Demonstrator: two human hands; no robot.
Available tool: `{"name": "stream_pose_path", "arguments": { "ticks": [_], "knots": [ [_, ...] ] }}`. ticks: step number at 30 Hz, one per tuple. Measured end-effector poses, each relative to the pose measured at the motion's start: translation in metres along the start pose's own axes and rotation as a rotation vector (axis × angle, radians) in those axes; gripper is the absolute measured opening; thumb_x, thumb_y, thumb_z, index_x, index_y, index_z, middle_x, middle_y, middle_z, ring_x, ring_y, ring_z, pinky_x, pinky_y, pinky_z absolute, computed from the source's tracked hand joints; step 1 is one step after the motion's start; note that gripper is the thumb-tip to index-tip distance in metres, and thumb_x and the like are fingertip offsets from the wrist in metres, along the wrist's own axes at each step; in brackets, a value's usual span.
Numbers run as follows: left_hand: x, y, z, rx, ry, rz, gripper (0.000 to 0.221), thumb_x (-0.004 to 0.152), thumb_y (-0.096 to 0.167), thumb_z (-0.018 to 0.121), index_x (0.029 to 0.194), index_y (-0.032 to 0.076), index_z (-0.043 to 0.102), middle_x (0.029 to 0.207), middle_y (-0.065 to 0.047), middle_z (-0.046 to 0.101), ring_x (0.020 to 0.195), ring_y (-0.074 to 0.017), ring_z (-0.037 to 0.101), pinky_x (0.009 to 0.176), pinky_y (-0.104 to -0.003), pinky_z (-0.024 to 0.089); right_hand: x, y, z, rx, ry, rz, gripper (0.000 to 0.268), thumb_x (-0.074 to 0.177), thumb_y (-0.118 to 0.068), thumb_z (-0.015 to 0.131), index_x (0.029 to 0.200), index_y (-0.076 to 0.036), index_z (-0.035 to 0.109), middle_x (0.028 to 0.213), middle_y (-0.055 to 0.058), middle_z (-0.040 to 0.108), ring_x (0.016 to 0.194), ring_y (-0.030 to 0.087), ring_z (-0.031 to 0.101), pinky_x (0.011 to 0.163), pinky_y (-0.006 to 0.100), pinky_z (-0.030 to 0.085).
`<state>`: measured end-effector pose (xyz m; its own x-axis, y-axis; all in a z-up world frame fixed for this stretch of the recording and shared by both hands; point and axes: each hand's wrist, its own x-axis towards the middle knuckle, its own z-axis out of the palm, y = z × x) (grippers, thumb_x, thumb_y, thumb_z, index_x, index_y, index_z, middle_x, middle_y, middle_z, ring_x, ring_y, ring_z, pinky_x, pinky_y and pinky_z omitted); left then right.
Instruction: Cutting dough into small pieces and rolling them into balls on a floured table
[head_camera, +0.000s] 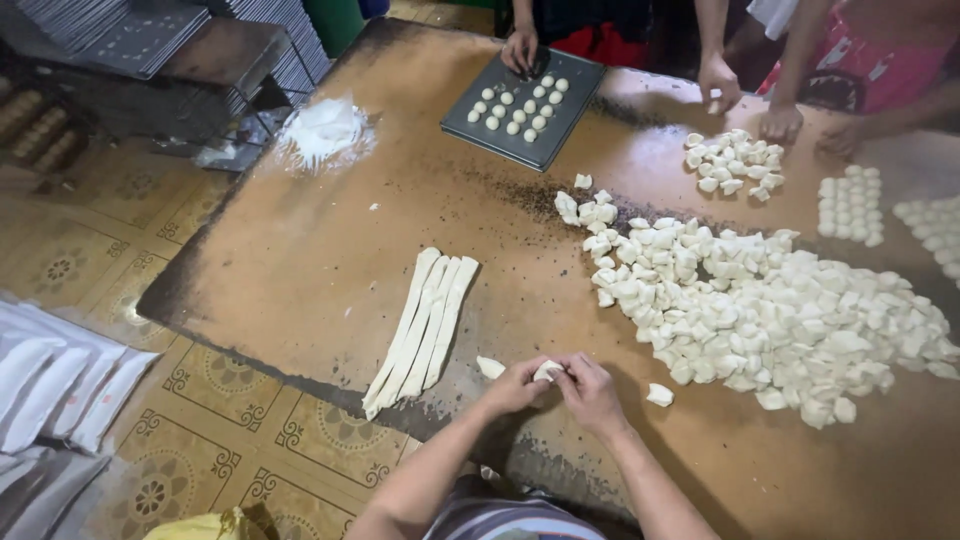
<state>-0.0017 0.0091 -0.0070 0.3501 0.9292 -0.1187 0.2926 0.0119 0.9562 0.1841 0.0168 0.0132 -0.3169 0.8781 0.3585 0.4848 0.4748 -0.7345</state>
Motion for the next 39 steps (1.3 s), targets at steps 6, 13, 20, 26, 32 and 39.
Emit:
{"name": "stream_pose_path", "arguments": {
  "ticks": [6, 13, 20, 26, 32, 39],
  "knots": [
    [-0.013, 0.052, -0.025, 0.171, -0.189, 0.171, 0.021, 0.088, 0.013, 0.065, 0.108, 0.008, 0.060, 0.091, -0.016, 0.066, 0.089, -0.0333, 0.066, 0.077, -0.048, 0.051, -0.003, -0.030, -0.015, -0.182, 0.019, -0.064, 0.012, 0.091, -0.030, 0.075, 0.097, -0.020, 0.072, 0.079, 0.000, 0.062, 0.076, 0.024, 0.069, 0.066, 0.035, 0.058],
    [0.005, 0.056, -0.032, 0.121, -0.197, 0.087, 0.018, 0.096, 0.009, 0.061, 0.113, 0.011, 0.068, 0.091, -0.010, 0.074, 0.088, -0.0276, 0.073, 0.081, -0.039, 0.055, 0.005, -0.048, 0.003, -0.201, 0.175, -0.008, 0.018, 0.094, -0.032, 0.071, 0.103, -0.016, 0.070, 0.079, 0.008, 0.063, 0.072, 0.032, 0.069, 0.062, 0.041, 0.057],
    [-0.005, 0.058, -0.011, 0.257, -0.267, 0.074, 0.012, 0.098, 0.019, 0.060, 0.094, 0.012, 0.068, 0.073, -0.008, 0.067, 0.070, -0.0231, 0.064, 0.068, -0.039, 0.051, -0.017, 0.007, 0.028, -0.075, 0.344, 0.193, 0.022, 0.088, -0.025, 0.074, 0.079, -0.011, 0.060, 0.067, 0.015, 0.061, 0.063, 0.036, 0.066, 0.054, 0.042, 0.051],
    [-0.009, 0.091, -0.038, 0.132, -0.308, 0.135, 0.023, 0.098, 0.013, 0.060, 0.120, 0.009, 0.064, 0.105, -0.016, 0.070, 0.097, -0.0298, 0.067, 0.083, -0.044, 0.054, -0.009, -0.013, -0.012, -0.188, -0.073, 0.622, 0.062, 0.083, -0.048, 0.082, 0.124, -0.009, 0.055, 0.124, 0.022, 0.063, 0.117, 0.045, 0.063, 0.093, 0.057, 0.053],
    [0.009, 0.064, -0.031, 0.154, -0.241, 0.178, 0.070, 0.085, -0.014, 0.054, 0.148, 0.012, 0.039, 0.148, -0.029, 0.041, 0.139, -0.0470, 0.039, 0.114, -0.061, 0.033, 0.003, -0.045, 0.001, 0.010, 0.076, 0.080, 0.021, 0.089, -0.016, 0.076, 0.108, -0.009, 0.072, 0.100, 0.016, 0.070, 0.095, 0.039, 0.070, 0.078, 0.047, 0.058],
    [-0.007, 0.041, 0.018, 0.566, -0.230, -0.107, 0.029, 0.098, 0.030, 0.061, 0.080, 0.011, 0.075, 0.067, -0.009, 0.069, 0.066, -0.0237, 0.066, 0.065, -0.039, 0.051, -0.017, 0.031, 0.020, -0.247, 0.030, 0.372, 0.035, 0.094, -0.041, 0.066, 0.082, -0.011, 0.054, 0.072, 0.018, 0.062, 0.073, 0.041, 0.068, 0.060, 0.050, 0.049]
  ]
}}
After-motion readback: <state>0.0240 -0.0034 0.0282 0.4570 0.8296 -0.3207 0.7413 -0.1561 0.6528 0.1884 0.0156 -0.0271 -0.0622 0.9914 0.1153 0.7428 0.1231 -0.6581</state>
